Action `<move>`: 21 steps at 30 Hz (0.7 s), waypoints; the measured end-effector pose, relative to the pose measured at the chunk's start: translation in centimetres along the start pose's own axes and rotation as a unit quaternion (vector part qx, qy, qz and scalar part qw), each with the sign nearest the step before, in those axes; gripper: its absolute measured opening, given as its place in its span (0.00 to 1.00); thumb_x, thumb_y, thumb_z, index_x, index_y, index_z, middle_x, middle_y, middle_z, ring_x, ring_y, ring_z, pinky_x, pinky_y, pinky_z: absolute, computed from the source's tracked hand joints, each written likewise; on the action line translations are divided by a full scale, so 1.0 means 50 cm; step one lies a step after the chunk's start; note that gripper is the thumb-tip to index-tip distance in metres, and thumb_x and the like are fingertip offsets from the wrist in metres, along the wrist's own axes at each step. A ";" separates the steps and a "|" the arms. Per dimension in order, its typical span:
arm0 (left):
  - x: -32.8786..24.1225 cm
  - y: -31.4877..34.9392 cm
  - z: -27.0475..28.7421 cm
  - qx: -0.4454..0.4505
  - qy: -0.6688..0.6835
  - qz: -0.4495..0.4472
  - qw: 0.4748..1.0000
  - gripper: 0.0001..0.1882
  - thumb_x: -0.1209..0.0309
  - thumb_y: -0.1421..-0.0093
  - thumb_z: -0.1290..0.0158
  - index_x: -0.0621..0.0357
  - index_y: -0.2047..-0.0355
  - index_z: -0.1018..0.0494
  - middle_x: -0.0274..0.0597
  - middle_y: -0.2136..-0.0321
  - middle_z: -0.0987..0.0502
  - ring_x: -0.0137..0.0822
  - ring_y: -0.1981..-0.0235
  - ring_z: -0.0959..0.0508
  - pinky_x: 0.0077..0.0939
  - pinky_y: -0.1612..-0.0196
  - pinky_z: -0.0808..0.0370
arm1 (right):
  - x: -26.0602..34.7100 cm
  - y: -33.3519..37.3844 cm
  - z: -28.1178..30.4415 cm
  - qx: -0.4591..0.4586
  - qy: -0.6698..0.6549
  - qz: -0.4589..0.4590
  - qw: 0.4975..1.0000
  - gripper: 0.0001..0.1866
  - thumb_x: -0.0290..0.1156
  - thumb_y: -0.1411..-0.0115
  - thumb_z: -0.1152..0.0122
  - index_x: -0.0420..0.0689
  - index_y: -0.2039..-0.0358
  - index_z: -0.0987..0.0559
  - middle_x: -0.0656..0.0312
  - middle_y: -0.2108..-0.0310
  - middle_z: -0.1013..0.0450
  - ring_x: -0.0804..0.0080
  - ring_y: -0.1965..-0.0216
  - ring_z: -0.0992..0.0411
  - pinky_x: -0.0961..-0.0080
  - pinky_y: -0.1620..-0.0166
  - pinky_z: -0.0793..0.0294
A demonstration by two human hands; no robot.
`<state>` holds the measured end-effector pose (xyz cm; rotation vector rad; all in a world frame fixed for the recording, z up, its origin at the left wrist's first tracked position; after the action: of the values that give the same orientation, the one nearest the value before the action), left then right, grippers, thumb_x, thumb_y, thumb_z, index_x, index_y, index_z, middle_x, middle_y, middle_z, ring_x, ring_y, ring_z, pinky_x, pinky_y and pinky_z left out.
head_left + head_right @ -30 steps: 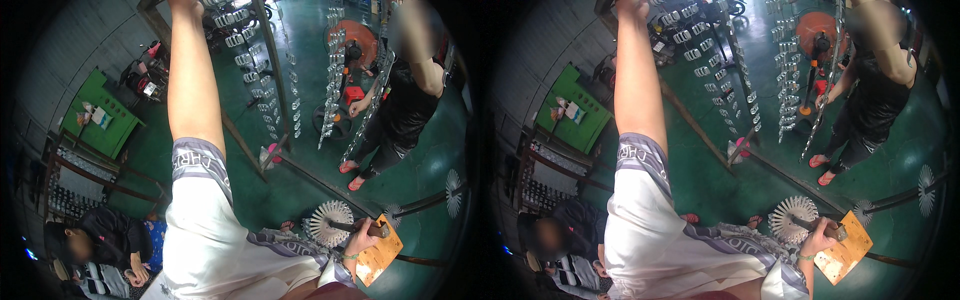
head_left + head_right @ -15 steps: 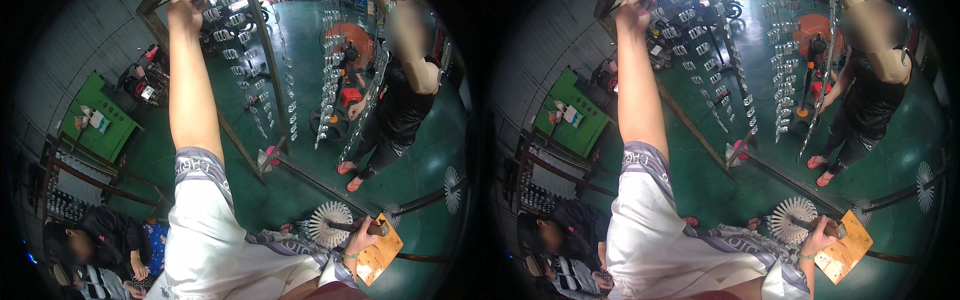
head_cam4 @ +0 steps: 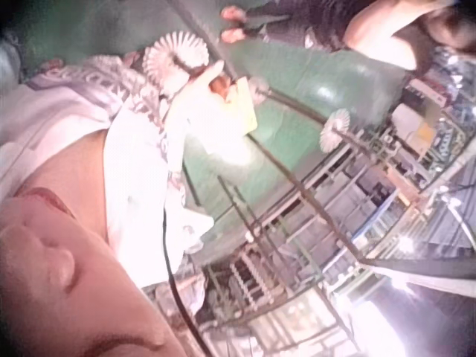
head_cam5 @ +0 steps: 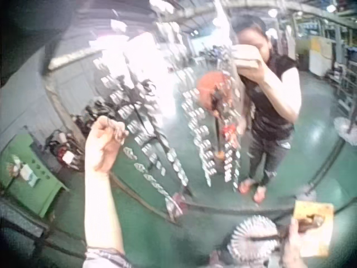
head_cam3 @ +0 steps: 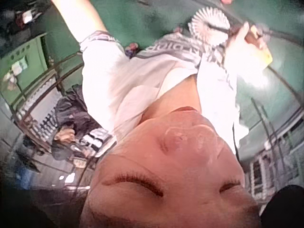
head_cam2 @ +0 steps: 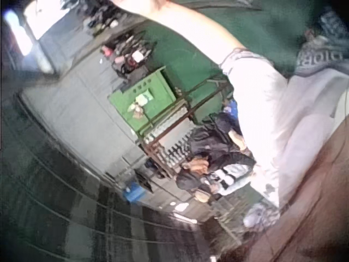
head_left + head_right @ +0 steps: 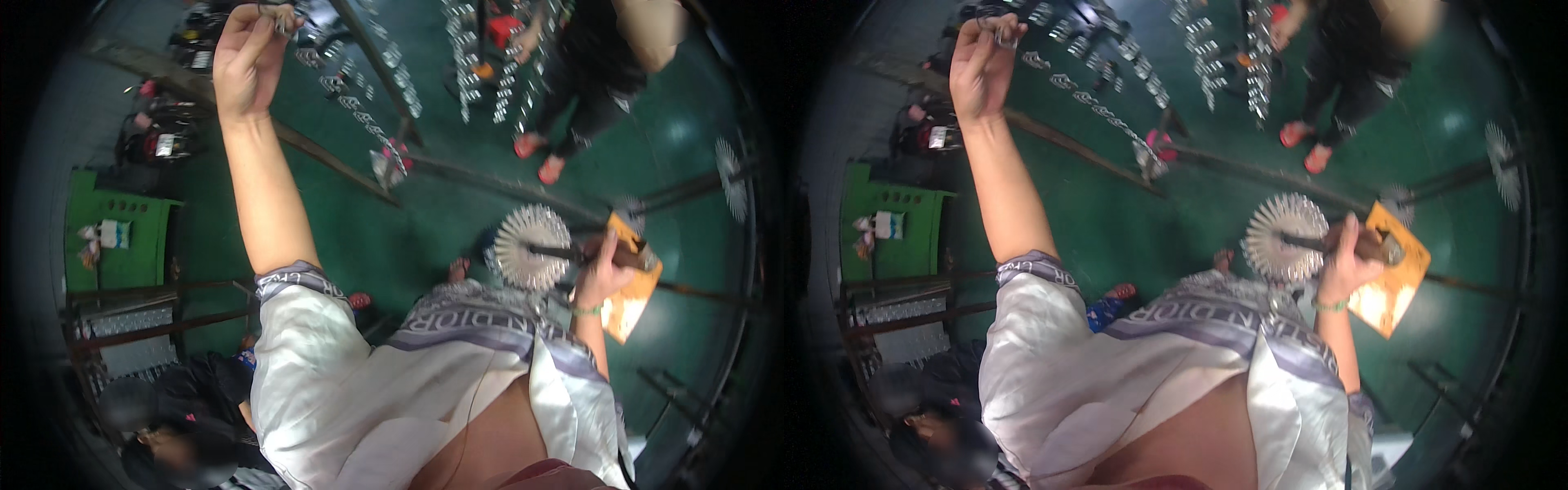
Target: The person uses a hammer to attach small metal pieces to a circular metal frame. They repeatedly pick up pieces from a table and hammer them into place on the frame, working alongside another person in a workshop setting.
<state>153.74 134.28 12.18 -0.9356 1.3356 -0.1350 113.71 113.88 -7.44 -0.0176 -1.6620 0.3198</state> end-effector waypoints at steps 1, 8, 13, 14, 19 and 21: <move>0.042 0.030 -0.011 0.016 -0.005 0.020 1.000 0.06 0.72 0.42 0.50 0.60 0.65 0.31 0.43 0.70 0.28 0.39 0.59 0.33 0.40 0.48 0.39 | 0.005 0.001 -0.006 -0.014 -0.016 0.005 1.000 0.13 0.25 0.43 0.43 0.38 0.84 0.29 0.63 0.88 0.33 0.81 0.87 0.37 0.84 0.82 0.38; 0.246 0.240 -0.125 0.028 -0.065 0.188 0.980 0.03 0.82 0.48 0.49 0.63 0.74 0.30 0.43 0.72 0.26 0.31 0.67 0.27 0.25 0.62 0.30 | -0.004 0.000 -0.001 -0.008 -0.072 0.052 0.996 0.11 0.25 0.41 0.45 0.38 0.80 0.31 0.61 0.87 0.33 0.79 0.88 0.37 0.82 0.83 0.36; 0.419 0.419 -0.201 0.011 -0.106 0.204 0.973 0.05 0.82 0.53 0.43 0.64 0.73 0.25 0.40 0.71 0.26 0.31 0.66 0.26 0.24 0.59 0.30 | 0.005 0.004 -0.012 -0.020 -0.028 0.065 0.997 0.15 0.27 0.39 0.49 0.38 0.83 0.33 0.61 0.89 0.38 0.77 0.88 0.39 0.80 0.83 0.38; 0.441 0.449 -0.216 0.007 -0.137 0.197 0.971 0.05 0.81 0.54 0.42 0.64 0.74 0.25 0.40 0.72 0.25 0.32 0.66 0.26 0.24 0.59 0.30 | 0.002 0.003 -0.011 -0.021 -0.026 0.059 0.998 0.15 0.27 0.39 0.49 0.38 0.82 0.33 0.61 0.89 0.38 0.76 0.88 0.39 0.80 0.83 0.38; 0.530 0.590 -0.281 -0.033 -0.220 0.250 0.942 0.07 0.78 0.56 0.39 0.60 0.74 0.23 0.39 0.73 0.26 0.33 0.66 0.26 0.24 0.60 0.30 | -0.002 0.000 -0.015 -0.009 -0.035 0.056 0.998 0.13 0.28 0.38 0.50 0.37 0.79 0.32 0.61 0.89 0.37 0.76 0.87 0.39 0.80 0.81 0.37; 0.550 0.626 -0.301 -0.035 -0.236 0.265 0.934 0.07 0.77 0.57 0.38 0.58 0.74 0.22 0.40 0.72 0.25 0.34 0.67 0.25 0.25 0.62 0.29 | -0.004 0.001 -0.013 -0.011 -0.028 0.049 0.998 0.12 0.28 0.38 0.50 0.37 0.78 0.31 0.61 0.88 0.37 0.76 0.87 0.39 0.79 0.80 0.37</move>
<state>135.51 131.03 -28.07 -0.5836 1.0973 0.5276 114.35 114.01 -7.58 -0.1084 -1.7237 0.3788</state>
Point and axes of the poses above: each hand's wrist, its own y-axis away from the middle knuckle, its own z-axis out of the back of the hand, x = y × z, the point moved 4 cm from there along -y, towards the middle knuckle
